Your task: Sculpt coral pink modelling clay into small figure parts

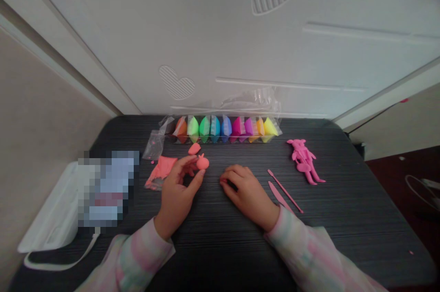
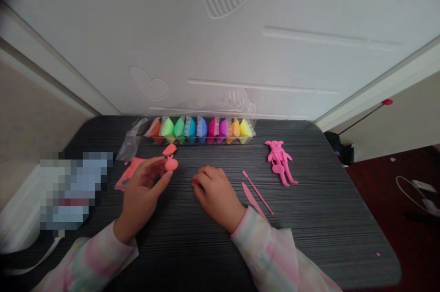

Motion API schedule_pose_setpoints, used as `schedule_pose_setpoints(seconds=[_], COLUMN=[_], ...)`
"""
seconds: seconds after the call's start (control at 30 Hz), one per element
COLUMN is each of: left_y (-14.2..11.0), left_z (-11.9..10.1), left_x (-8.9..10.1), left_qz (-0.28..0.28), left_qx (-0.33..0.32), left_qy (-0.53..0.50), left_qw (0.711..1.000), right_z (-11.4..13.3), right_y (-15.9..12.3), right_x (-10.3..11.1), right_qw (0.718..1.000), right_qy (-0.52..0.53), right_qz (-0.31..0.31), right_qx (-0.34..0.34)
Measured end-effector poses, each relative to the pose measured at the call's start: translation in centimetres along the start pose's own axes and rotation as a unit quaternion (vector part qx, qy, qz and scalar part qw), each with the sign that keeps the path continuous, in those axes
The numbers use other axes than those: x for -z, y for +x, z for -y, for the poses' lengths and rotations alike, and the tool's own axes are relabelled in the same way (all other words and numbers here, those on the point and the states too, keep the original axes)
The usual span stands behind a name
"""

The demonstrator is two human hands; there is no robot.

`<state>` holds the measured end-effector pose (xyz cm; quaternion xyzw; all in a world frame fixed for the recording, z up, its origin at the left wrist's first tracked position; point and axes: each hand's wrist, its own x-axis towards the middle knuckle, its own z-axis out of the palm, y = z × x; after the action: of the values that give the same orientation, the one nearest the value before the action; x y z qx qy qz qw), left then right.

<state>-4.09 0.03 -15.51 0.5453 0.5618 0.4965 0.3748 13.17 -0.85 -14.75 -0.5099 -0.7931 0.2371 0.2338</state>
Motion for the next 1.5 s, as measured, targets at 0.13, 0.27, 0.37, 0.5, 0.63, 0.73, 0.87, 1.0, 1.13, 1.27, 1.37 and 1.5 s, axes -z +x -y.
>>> schedule_pose_setpoints(seconds=[0.13,0.27,0.37,0.5,0.63,0.73,0.87,1.0,1.13,1.27,1.37,1.5], left_y=[0.1,0.2,0.2,0.1,0.1,0.1,0.2,0.1,0.0,0.1,0.1,0.1], left_z=[0.1,0.0,-0.1,-0.1,0.0,0.0,0.0,0.1,0.1,0.1,0.1,0.1], left_x=[0.0,-0.1,-0.1,-0.1,0.0,-0.1,-0.1,0.0,0.0,0.0,-0.1,-0.1], left_qz=[-0.002,-0.003,-0.001,0.005,0.003,0.002,0.008,0.005,0.005,0.002,0.002,0.006], left_qx=[-0.002,0.000,-0.001,-0.001,-0.001,-0.001,-0.001,0.003,0.004,0.006,0.003,-0.001], left_qy=[0.002,0.007,0.012,0.008,0.009,0.009,0.004,0.005,-0.002,-0.005,-0.007,-0.015], left_qw=[1.000,1.000,1.000,1.000,1.000,1.000,1.000,1.000,1.000,1.000,1.000,1.000], right_z=[0.0,-0.3,-0.6,-0.7,-0.6,-0.5,-0.5,-0.4,-0.1,0.1,0.1,0.1], right_y=[0.0,-0.2,-0.2,-0.2,-0.1,-0.2,-0.4,-0.5,-0.5,-0.5,-0.5,-0.6], right_x=[0.7,1.3,1.3,1.1,0.9,0.7,0.5,0.4,0.5,0.8,0.8,0.6], right_qw=[0.997,0.994,0.994,0.995,0.997,1.000,0.997,0.996,0.994,0.997,0.997,0.999], right_qy=[-0.069,-0.092,-0.089,-0.088,-0.073,-0.022,0.047,0.070,0.092,0.073,0.076,0.042], right_qz=[0.025,0.046,0.057,0.043,0.030,-0.001,-0.049,-0.050,-0.051,-0.031,-0.013,-0.006], right_qx=[0.004,0.028,0.033,0.032,0.021,0.019,0.029,0.001,-0.020,0.024,0.020,0.023])
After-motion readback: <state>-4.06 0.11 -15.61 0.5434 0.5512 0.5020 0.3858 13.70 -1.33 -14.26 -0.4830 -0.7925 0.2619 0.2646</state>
